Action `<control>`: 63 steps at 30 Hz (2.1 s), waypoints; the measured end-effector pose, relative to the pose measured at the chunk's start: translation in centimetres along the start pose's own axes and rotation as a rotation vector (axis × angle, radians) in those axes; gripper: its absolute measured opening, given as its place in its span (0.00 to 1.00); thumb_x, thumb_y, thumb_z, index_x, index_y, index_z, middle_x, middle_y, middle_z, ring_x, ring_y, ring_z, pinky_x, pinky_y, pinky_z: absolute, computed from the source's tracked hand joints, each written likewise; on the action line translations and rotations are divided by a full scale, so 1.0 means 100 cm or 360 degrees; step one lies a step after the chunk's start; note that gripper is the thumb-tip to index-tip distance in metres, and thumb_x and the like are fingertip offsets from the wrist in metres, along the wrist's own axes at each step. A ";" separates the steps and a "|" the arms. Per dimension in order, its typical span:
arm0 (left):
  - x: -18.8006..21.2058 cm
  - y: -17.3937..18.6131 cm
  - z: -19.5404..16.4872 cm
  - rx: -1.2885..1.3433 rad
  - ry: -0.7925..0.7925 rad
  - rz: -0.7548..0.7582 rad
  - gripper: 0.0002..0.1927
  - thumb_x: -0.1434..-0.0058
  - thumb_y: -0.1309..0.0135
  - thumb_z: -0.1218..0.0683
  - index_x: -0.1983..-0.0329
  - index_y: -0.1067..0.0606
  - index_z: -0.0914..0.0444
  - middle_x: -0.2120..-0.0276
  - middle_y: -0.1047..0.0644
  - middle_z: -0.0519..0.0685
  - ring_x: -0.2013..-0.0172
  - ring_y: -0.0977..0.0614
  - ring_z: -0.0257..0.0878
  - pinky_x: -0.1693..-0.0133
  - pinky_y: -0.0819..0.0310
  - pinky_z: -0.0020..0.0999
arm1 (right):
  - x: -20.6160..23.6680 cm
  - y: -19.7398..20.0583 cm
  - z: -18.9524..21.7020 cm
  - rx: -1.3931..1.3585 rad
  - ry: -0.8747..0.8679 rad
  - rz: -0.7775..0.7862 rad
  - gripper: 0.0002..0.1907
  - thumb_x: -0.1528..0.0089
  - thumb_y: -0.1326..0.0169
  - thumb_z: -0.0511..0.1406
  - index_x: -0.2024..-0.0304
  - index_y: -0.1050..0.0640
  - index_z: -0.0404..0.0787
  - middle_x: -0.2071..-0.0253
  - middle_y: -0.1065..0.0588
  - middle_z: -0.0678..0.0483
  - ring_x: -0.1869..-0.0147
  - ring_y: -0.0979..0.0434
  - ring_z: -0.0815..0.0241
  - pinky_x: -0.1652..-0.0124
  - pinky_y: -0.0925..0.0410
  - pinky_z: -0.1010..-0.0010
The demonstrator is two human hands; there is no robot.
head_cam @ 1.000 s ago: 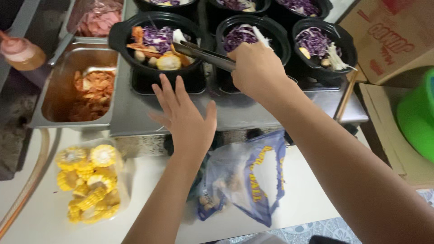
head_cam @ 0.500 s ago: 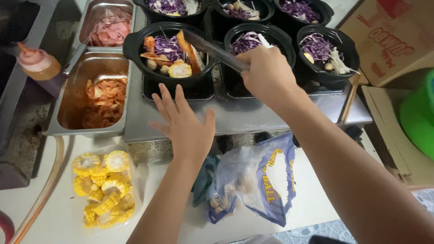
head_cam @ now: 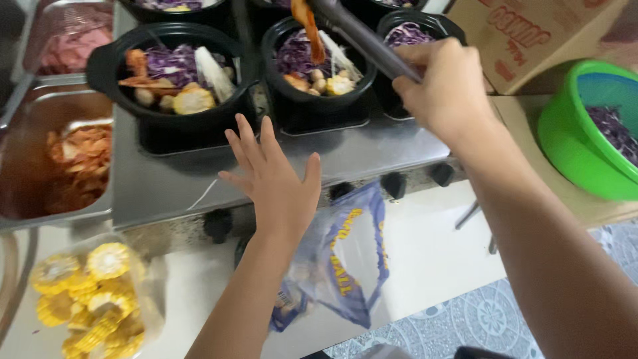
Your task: The person assembles multiple food portions in black bowls by adding shredded purple cabbage, corn, and a red sauce using tongs. They move between containers and bowls, placing ingredients into each bowl in sequence.
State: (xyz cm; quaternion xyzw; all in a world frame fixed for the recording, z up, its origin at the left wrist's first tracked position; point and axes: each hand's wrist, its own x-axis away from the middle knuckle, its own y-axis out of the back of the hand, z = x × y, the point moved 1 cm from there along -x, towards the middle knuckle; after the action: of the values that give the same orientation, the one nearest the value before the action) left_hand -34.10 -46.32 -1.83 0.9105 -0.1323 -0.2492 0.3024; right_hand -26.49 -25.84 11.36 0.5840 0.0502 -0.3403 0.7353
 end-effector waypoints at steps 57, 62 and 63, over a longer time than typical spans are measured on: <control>0.008 0.201 0.295 -0.0590 0.0691 0.0399 0.61 0.44 0.41 0.36 0.25 0.66 0.66 0.23 0.63 0.56 0.24 0.63 0.53 0.38 0.66 0.83 | -0.021 -0.304 0.355 0.0624 0.0461 0.0894 0.12 0.43 0.42 0.29 0.56 0.18 0.39 0.56 0.21 0.40 0.52 0.19 0.39 0.57 0.25 0.53; 0.010 0.206 0.303 -0.0583 0.0579 0.0315 0.58 0.41 0.42 0.37 0.24 0.64 0.65 0.24 0.58 0.56 0.25 0.57 0.52 0.36 0.67 0.79 | -0.030 -0.333 0.368 0.0846 0.0505 0.0958 0.10 0.43 0.40 0.30 0.58 0.16 0.40 0.55 0.20 0.41 0.51 0.18 0.41 0.58 0.24 0.55; 0.010 0.207 0.304 -0.0567 0.0602 0.0351 0.58 0.41 0.42 0.37 0.24 0.64 0.65 0.24 0.57 0.55 0.25 0.56 0.52 0.35 0.67 0.78 | -0.032 -0.337 0.370 0.0873 0.0525 0.0930 0.09 0.42 0.40 0.30 0.59 0.16 0.40 0.54 0.21 0.41 0.51 0.18 0.40 0.58 0.24 0.55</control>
State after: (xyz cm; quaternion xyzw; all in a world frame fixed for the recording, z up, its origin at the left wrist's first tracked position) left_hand -51.39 -77.65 -10.46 0.8535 -0.1259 -0.0598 0.5022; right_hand -59.75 -60.34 -3.39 0.7940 -0.0927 -0.0208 0.6005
